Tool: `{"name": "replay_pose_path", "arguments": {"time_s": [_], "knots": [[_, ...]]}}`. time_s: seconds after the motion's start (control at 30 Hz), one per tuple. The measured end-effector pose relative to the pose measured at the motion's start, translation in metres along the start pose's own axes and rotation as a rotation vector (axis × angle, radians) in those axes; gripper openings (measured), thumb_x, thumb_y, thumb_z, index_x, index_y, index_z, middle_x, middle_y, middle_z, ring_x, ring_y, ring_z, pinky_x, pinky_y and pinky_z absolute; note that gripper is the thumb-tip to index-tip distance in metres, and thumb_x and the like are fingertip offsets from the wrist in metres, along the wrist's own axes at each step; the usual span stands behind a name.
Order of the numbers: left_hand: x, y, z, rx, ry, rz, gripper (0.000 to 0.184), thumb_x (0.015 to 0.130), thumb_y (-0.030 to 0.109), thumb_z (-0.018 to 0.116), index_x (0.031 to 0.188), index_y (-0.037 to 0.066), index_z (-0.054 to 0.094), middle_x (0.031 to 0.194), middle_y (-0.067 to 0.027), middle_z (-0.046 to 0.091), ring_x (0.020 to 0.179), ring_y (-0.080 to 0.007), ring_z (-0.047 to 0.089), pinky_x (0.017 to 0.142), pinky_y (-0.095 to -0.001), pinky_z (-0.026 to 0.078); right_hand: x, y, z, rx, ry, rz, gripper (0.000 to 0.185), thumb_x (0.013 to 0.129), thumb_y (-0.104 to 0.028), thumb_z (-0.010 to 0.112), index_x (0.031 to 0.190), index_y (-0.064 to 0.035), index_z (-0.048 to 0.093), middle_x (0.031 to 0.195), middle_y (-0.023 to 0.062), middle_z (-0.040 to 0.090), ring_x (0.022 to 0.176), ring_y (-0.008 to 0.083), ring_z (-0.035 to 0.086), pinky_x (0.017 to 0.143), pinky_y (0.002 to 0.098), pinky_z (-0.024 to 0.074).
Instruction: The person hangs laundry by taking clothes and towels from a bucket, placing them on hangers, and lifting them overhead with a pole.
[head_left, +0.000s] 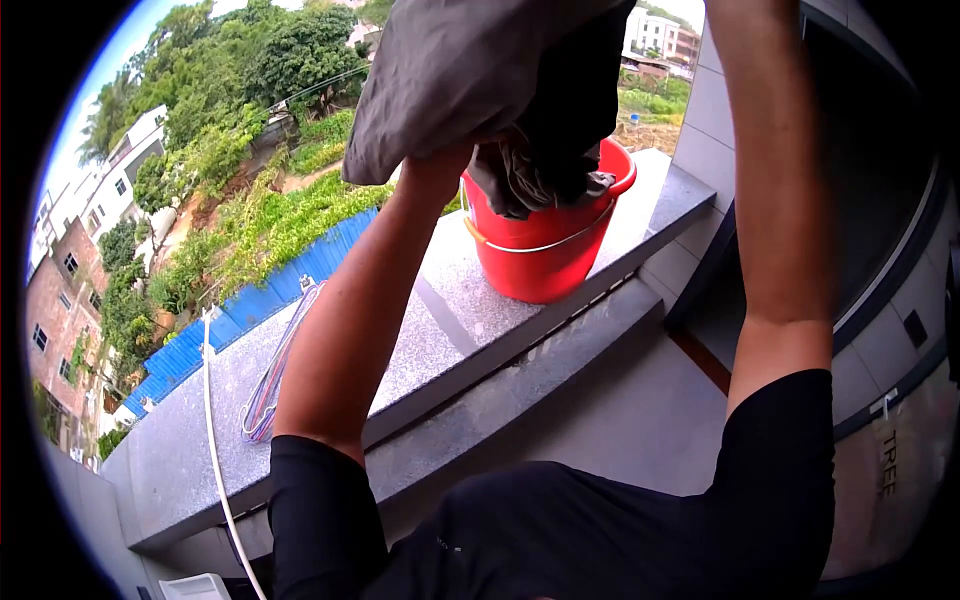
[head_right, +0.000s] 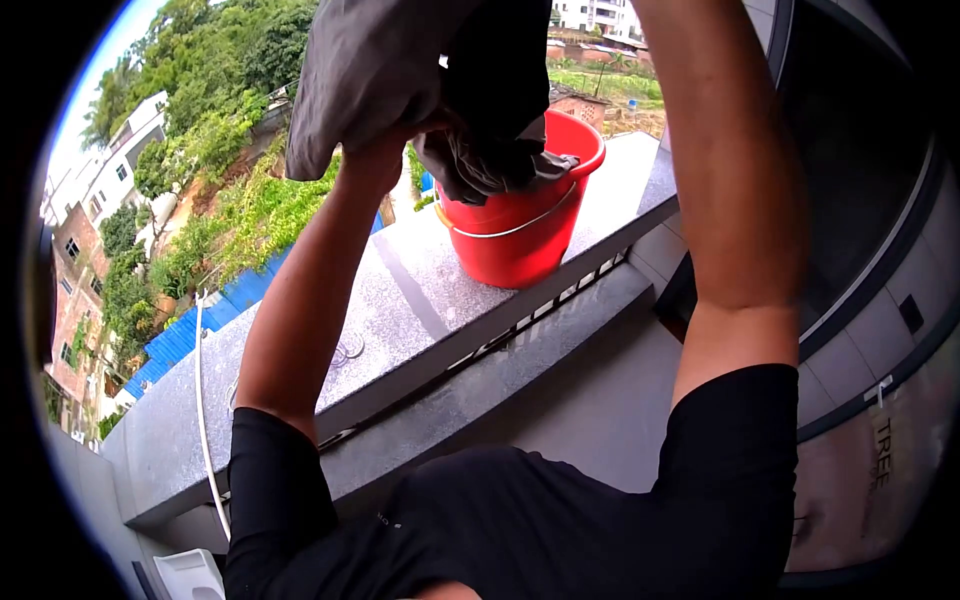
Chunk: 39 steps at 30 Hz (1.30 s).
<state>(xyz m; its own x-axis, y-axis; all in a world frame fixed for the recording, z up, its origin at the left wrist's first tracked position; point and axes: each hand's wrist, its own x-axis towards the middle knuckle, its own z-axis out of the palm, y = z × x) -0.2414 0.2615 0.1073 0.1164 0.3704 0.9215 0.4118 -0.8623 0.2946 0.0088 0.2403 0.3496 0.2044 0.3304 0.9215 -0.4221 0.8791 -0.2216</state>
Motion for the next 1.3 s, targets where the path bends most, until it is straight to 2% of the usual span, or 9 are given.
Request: {"name": "replay_pose_path", "arguments": {"time_s": [0.13, 0.27, 0.37, 0.47, 0.6, 0.73, 0.87, 1.13, 1.3], "knots": [[0.018, 0.024, -0.002, -0.696, -0.081, -0.270, 0.056, 0.095, 0.011, 0.074, 0.143, -0.005, 0.050, 0.120, -0.0098, 0.069, 0.104, -0.0213, 0.072, 0.083, -0.0319, 0.064, -0.032, -0.088, -0.117, -0.355, 0.111, -0.464, 0.038, 0.101, -0.031, 0.060, 0.110, 0.0058, 0.066, 0.113, 0.0224, 0.067, 0.102, 0.0351, 0.069, 0.086, 0.0450, 0.0576], [-0.004, -0.014, 0.020, 0.310, -0.173, -0.292, 0.042, 0.085, 0.005, 0.070, 0.125, 0.016, 0.075, 0.117, -0.0136, 0.069, 0.111, -0.0279, 0.067, 0.101, -0.0355, 0.053, -0.142, -0.133, -0.204, -0.415, 0.114, -0.465, 0.027, 0.100, -0.020, 0.062, 0.116, 0.0010, 0.064, 0.114, 0.0149, 0.066, 0.101, 0.0258, 0.066, 0.091, 0.0363, 0.0528], [-0.036, -0.016, 0.030, 0.457, -0.314, -0.138, 0.042, 0.084, 0.002, 0.072, 0.124, 0.012, 0.074, 0.130, -0.0111, 0.065, 0.123, -0.0293, 0.063, 0.108, -0.0362, 0.048, -0.259, -0.103, -0.270, -0.523, 0.091, -0.096, 0.023, 0.100, -0.010, 0.064, 0.121, -0.0015, 0.061, 0.115, 0.0102, 0.064, 0.102, 0.0189, 0.063, 0.095, 0.0295, 0.0484], [-0.062, 0.009, 0.031, 0.497, -0.239, -0.101, 0.055, 0.078, -0.006, 0.069, 0.128, 0.016, 0.071, 0.140, -0.0134, 0.058, 0.130, -0.0344, 0.057, 0.110, -0.0398, 0.048, -0.376, -0.057, -0.325, -0.440, 0.176, 0.953, 0.020, 0.097, -0.003, 0.068, 0.117, 0.0007, 0.062, 0.109, 0.0032, 0.064, 0.103, 0.0109, 0.059, 0.096, 0.0240, 0.0446], [-0.119, 0.024, 0.031, 0.699, -0.330, -0.059, 0.065, 0.080, -0.012, 0.062, 0.136, 0.020, 0.063, 0.160, -0.0183, 0.036, 0.144, -0.0404, 0.045, 0.110, -0.0454, 0.050, -0.484, -0.029, -0.350, -0.465, 0.281, 1.254, 0.019, 0.094, 0.002, 0.069, 0.112, 0.0009, 0.064, 0.100, 0.0038, 0.067, 0.091, 0.0094, 0.063, 0.085, 0.0246, 0.0530], [-0.166, 0.039, 0.035, 0.585, -0.253, -0.217, 0.064, 0.083, -0.010, 0.063, 0.140, 0.018, 0.061, 0.162, -0.0210, 0.030, 0.128, -0.0347, 0.062, 0.100, -0.0428, 0.057, -0.488, -0.022, -0.291, -0.169, -0.348, 1.533, 0.021, 0.092, 0.002, 0.069, 0.112, 0.0039, 0.063, 0.099, 0.0063, 0.069, 0.090, 0.0111, 0.067, 0.084, 0.0256, 0.0553], [-0.188, 0.062, 0.042, 0.431, -0.076, -0.405, 0.072, 0.090, -0.003, 0.071, 0.155, 0.014, 0.047, 0.161, -0.0189, 0.034, 0.126, -0.0269, 0.063, 0.091, -0.0345, 0.062, -0.475, -0.007, -0.232, -0.316, -0.936, 1.128, 0.025, 0.086, -0.004, 0.070, 0.110, 0.0013, 0.066, 0.101, 0.0133, 0.070, 0.090, 0.0256, 0.070, 0.084, 0.0363, 0.0565], [-0.295, 0.161, 0.041, -0.433, -0.319, -0.971, 0.059, 0.102, 0.047, 0.063, 0.140, 0.002, 0.061, 0.125, -0.0143, 0.069, 0.114, -0.0230, 0.064, 0.102, -0.0381, 0.049, -0.452, -0.016, -0.142, 0.242, -1.145, 0.628, 0.032, 0.079, 0.006, 0.072, 0.110, -0.0038, 0.069, 0.093, 0.0110, 0.066, 0.081, 0.0309, 0.067, 0.072, 0.0372, 0.0544], [-0.363, 0.234, 0.024, -0.055, -0.304, -1.007, 0.017, 0.096, 0.021, 0.072, 0.098, 0.005, 0.076, 0.080, -0.0087, 0.069, 0.074, -0.0233, 0.067, 0.067, -0.0349, 0.051, -0.465, -0.018, -0.113, 0.191, -1.267, 0.406, 0.032, 0.080, -0.002, 0.074, 0.110, -0.0084, 0.067, 0.092, 0.0074, 0.063, 0.084, 0.0294, 0.065, 0.069, 0.0407, 0.0547]]}}
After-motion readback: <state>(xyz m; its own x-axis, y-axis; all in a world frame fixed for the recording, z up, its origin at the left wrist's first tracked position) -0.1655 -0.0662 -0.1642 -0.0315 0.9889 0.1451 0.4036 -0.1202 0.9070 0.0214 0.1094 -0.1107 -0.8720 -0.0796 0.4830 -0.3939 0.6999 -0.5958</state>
